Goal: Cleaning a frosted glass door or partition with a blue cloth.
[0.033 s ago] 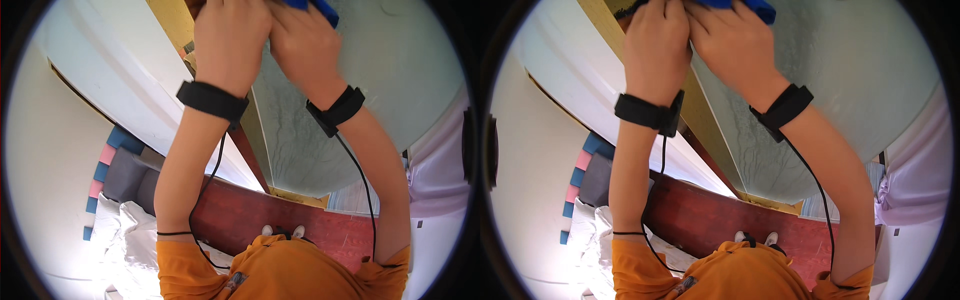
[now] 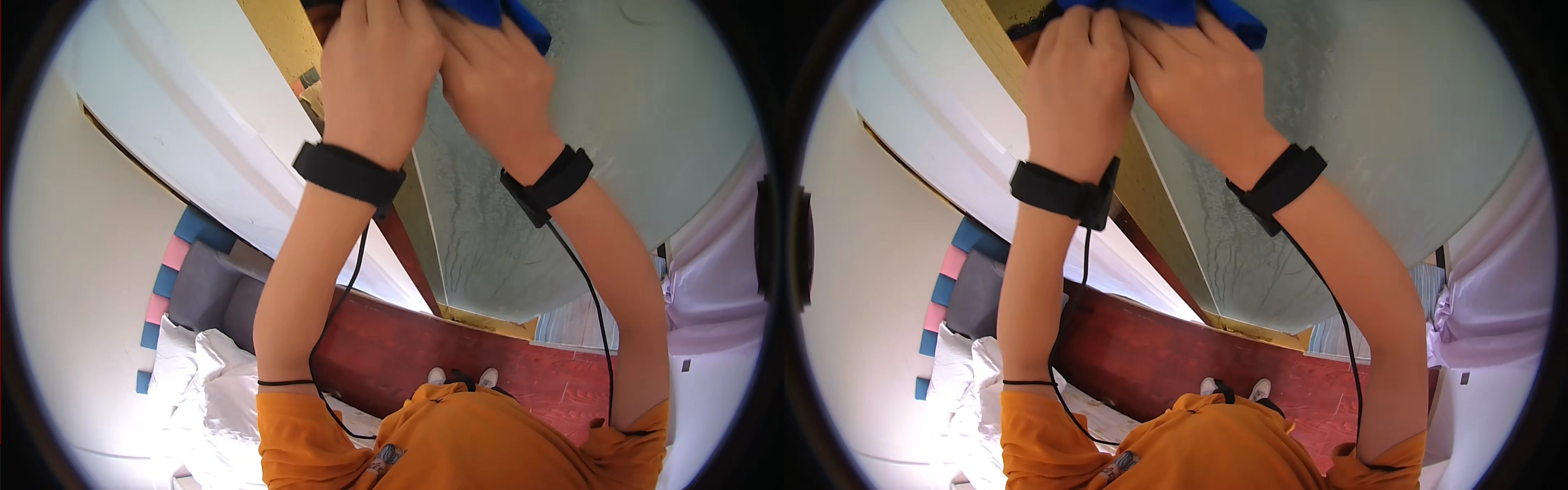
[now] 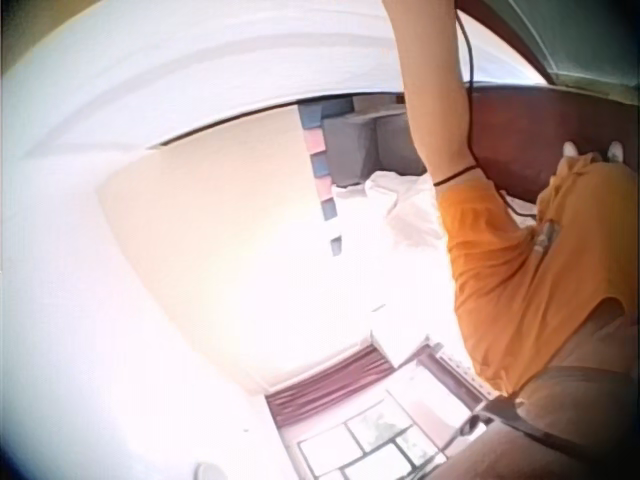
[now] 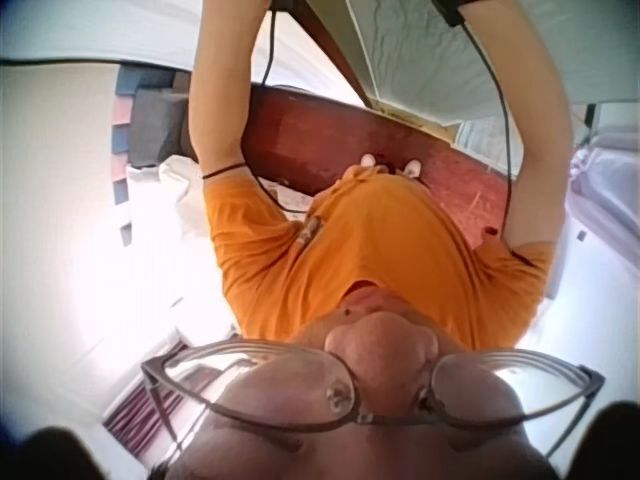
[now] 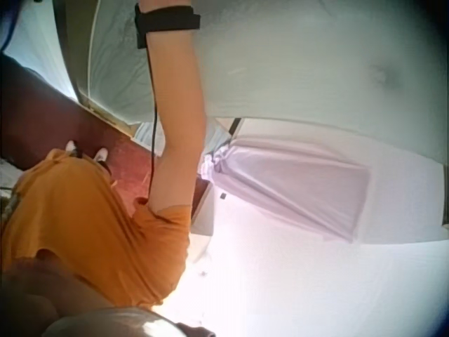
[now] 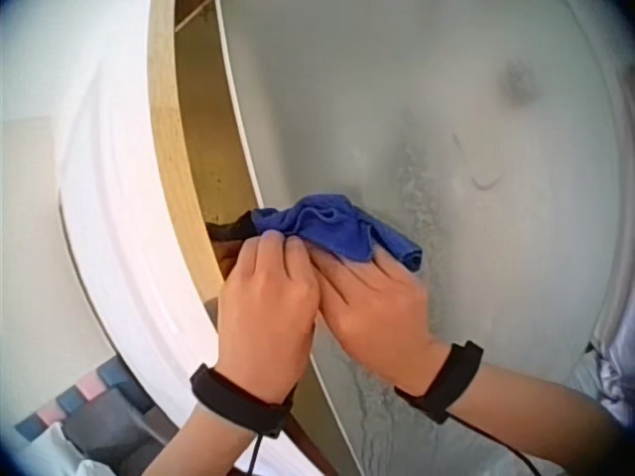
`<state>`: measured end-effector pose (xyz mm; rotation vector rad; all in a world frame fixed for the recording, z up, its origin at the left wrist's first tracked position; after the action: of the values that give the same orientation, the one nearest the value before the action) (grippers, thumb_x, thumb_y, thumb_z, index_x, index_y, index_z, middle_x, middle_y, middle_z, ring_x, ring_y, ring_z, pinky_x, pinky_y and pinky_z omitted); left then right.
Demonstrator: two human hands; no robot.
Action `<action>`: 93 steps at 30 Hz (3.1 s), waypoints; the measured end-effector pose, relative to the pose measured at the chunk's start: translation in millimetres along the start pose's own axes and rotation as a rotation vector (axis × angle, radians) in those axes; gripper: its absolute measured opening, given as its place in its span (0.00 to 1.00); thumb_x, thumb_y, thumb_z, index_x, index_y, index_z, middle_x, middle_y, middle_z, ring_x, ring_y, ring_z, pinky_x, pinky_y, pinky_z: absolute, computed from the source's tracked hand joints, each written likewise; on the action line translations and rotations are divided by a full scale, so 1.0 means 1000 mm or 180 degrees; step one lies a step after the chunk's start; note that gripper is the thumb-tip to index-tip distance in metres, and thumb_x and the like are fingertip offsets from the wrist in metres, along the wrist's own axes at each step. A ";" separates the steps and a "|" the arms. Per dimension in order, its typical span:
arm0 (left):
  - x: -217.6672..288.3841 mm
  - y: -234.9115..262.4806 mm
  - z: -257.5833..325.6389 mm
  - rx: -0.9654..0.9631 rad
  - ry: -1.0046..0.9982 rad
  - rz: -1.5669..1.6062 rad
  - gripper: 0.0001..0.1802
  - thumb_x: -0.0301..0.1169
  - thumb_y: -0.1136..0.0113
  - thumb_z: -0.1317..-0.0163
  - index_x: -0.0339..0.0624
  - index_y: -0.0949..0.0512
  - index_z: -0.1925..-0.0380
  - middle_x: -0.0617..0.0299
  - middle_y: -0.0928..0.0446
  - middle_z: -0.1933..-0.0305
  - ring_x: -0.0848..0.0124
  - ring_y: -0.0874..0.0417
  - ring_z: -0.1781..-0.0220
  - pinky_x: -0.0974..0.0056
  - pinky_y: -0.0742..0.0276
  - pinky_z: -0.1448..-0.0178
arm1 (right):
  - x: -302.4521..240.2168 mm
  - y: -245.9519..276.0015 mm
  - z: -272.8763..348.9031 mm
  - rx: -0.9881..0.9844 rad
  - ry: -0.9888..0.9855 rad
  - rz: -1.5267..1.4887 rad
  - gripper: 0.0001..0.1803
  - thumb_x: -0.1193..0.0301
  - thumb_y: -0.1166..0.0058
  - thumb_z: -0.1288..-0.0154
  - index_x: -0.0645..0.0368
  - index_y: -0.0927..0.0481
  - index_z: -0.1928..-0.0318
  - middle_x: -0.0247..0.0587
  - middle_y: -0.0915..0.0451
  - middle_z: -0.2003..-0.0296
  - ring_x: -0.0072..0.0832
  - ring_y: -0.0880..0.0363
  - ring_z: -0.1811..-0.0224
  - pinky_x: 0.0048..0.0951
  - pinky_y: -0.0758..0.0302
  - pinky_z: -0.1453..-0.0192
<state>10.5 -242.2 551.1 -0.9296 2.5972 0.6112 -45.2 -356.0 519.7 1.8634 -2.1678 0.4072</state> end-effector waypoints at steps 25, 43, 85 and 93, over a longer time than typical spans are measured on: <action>-0.040 0.016 -0.108 0.1381 -0.0094 0.0294 0.07 0.14 0.45 0.49 0.33 0.27 0.70 0.40 0.25 0.65 0.39 0.23 0.57 0.42 0.28 0.53 | 0.066 0.010 -0.125 0.0357 0.0387 -0.0084 0.08 0.73 0.42 0.40 0.57 0.13 0.60 0.40 0.12 0.60 0.38 0.12 0.58 0.36 0.16 0.56; -0.027 0.018 -0.088 0.1355 -0.0055 -0.0210 0.04 0.15 0.43 0.47 0.32 0.26 0.72 0.39 0.23 0.66 0.39 0.20 0.59 0.45 0.23 0.55 | 0.048 0.000 -0.099 0.0727 0.0151 0.0135 0.06 0.76 0.41 0.42 0.55 0.15 0.64 0.43 0.14 0.67 0.43 0.13 0.63 0.39 0.19 0.61; -0.020 0.043 -0.086 0.0865 0.0682 0.0567 0.08 0.16 0.43 0.46 0.35 0.20 0.68 0.49 0.20 0.65 0.48 0.19 0.58 0.48 0.22 0.54 | 0.025 0.019 -0.091 0.0356 -0.0424 -0.0211 0.18 0.74 0.40 0.43 0.60 0.14 0.50 0.37 0.14 0.47 0.32 0.15 0.48 0.39 0.22 0.33; -0.014 0.038 -0.085 0.0474 0.0544 0.0080 0.07 0.14 0.41 0.49 0.35 0.23 0.70 0.51 0.21 0.66 0.51 0.18 0.58 0.51 0.21 0.55 | 0.029 0.011 -0.084 0.0471 -0.0339 -0.0103 0.17 0.76 0.39 0.45 0.61 0.13 0.53 0.36 0.13 0.50 0.30 0.15 0.47 0.38 0.23 0.30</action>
<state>-17.0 -250.1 641.4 -0.9397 2.7639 0.3519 -59.9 -349.8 607.9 2.0396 -2.2272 0.4844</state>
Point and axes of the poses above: each hand's wrist, its own z-axis away from the middle knuckle, its own y-axis out of the back of the hand, x = y × z, the point moved 2 cm from there along -z, towards the middle knuckle
